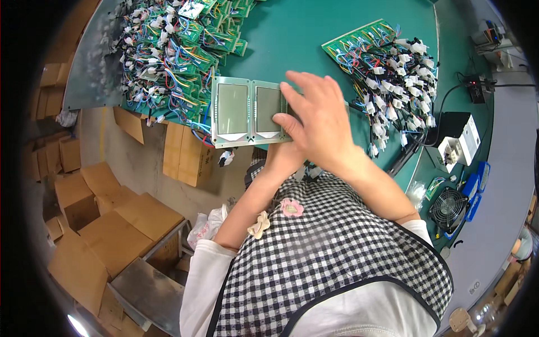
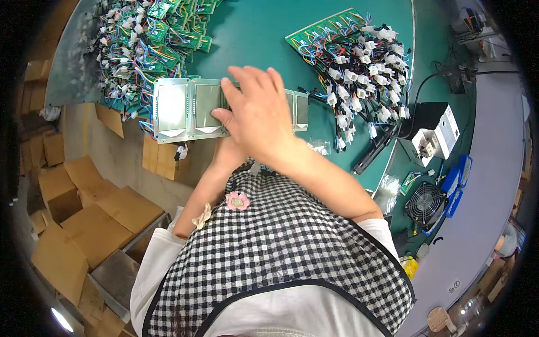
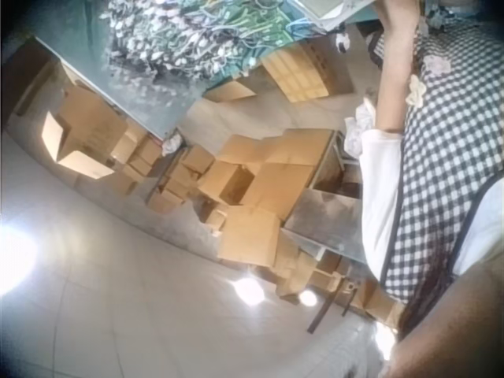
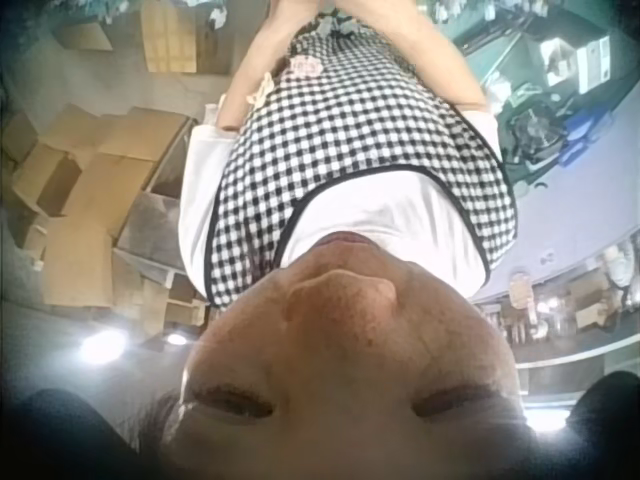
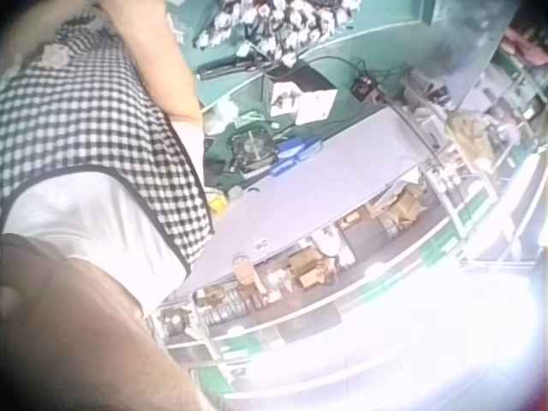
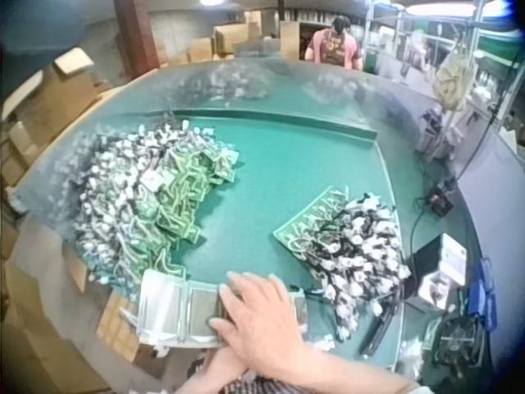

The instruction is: The person assembles electronic components by hand, repeatedly picking up green circuit boards with attached wires and inserting them into a multi-slot testing fixture. They manipulate the boards to align them with the slots and occasionally adjust the wiring. The process involves handling multiple units one by one in a repetitive cycle.

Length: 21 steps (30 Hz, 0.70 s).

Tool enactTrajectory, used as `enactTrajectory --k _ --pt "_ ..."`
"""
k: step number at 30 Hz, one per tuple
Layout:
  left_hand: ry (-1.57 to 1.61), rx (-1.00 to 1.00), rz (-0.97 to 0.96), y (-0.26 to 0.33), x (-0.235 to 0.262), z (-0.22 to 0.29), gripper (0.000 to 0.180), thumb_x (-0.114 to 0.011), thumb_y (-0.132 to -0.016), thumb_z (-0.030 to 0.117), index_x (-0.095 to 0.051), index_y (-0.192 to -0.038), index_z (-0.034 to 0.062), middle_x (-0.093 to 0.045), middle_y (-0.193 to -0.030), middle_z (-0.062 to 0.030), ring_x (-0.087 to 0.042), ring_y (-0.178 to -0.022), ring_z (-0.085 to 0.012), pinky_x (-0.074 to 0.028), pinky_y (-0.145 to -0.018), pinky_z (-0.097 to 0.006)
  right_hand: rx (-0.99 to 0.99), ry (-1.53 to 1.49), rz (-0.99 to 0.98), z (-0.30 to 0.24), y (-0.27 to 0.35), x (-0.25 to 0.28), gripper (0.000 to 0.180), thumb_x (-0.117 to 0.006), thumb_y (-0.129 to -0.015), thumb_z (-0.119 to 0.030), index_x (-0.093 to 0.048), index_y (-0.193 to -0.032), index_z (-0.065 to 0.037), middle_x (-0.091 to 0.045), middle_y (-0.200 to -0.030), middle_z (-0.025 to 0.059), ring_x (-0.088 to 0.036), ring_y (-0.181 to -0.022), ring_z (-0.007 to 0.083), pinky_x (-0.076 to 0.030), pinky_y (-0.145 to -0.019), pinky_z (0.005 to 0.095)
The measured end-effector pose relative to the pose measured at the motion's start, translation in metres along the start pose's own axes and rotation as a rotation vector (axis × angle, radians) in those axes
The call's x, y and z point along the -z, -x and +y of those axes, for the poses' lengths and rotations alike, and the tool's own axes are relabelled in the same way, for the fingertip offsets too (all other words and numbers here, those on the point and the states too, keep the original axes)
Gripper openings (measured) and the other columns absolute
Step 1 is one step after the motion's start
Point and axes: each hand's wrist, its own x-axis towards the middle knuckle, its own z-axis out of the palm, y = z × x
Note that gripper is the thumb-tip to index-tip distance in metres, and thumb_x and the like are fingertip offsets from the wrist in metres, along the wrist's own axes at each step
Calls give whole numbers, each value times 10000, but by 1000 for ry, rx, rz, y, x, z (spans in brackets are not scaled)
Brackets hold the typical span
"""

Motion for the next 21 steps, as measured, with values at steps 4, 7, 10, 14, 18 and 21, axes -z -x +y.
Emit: enactTrajectory --k 4,7,10,14,18,21 --pt "77 42 -30 -6 1 1 203 -546 -794 87 -514 -984 22 -557 -913 -131 -548 -885 -225 -427 -749 -337 -38 -15 105 -6 5 -3 304 -659 -678 -165 -613 -929 -1 -551 -1098 117 -487 -1043 305 -324 -923 475" --pt "109 88 -58 -7 2 3 185 -548 -791 84 -524 -963 21 -562 -882 -128 -555 -860 -224 -431 -733 -336 13 29 110 -6 6 -1 295 -668 -666 -173 -631 -922 -32 -555 -1107 107 -489 -1052 290 -322 -930 472" --pt "128 181 -100 -6 5 4 167 -550 -788 80 -533 -943 19 -567 -851 -126 -562 -835 -223 -436 -716 -334 67 -73 152 1 3 -3 280 -699 -634 -226 -617 -844 -59 -582 -979 82 -523 -943 275 -362 -876 434" --pt "80 241 -112 -2 6 7 134 -555 -783 79 -546 -899 12 -573 -793 -118 -567 -769 -223 -441 -672 -335 138 -283 -148 17 -13 16 313 -751 -530 -242 -539 -674 -63 -513 -765 80 -503 -798 277 -377 -769 395" --pt "163 202 -54 -2 2 10 94 -572 -769 56 -539 -811 -21 -564 -719 -91 -545 -650 -175 -434 -572 -317 187 -313 -308 22 -27 17 331 -752 -530 -268 -507 -626 -68 -488 -652 59 -507 -719 262 -380 -722 367" --pt "301 100 56 -5 -3 9 120 -577 -776 35 -521 -858 -32 -561 -708 -65 -546 -668 -133 -442 -550 -295 166 -343 -368 22 -32 18 288 -731 -570 -250 -520 -614 -59 -499 -648 66 -511 -701 267 -385 -703 366"
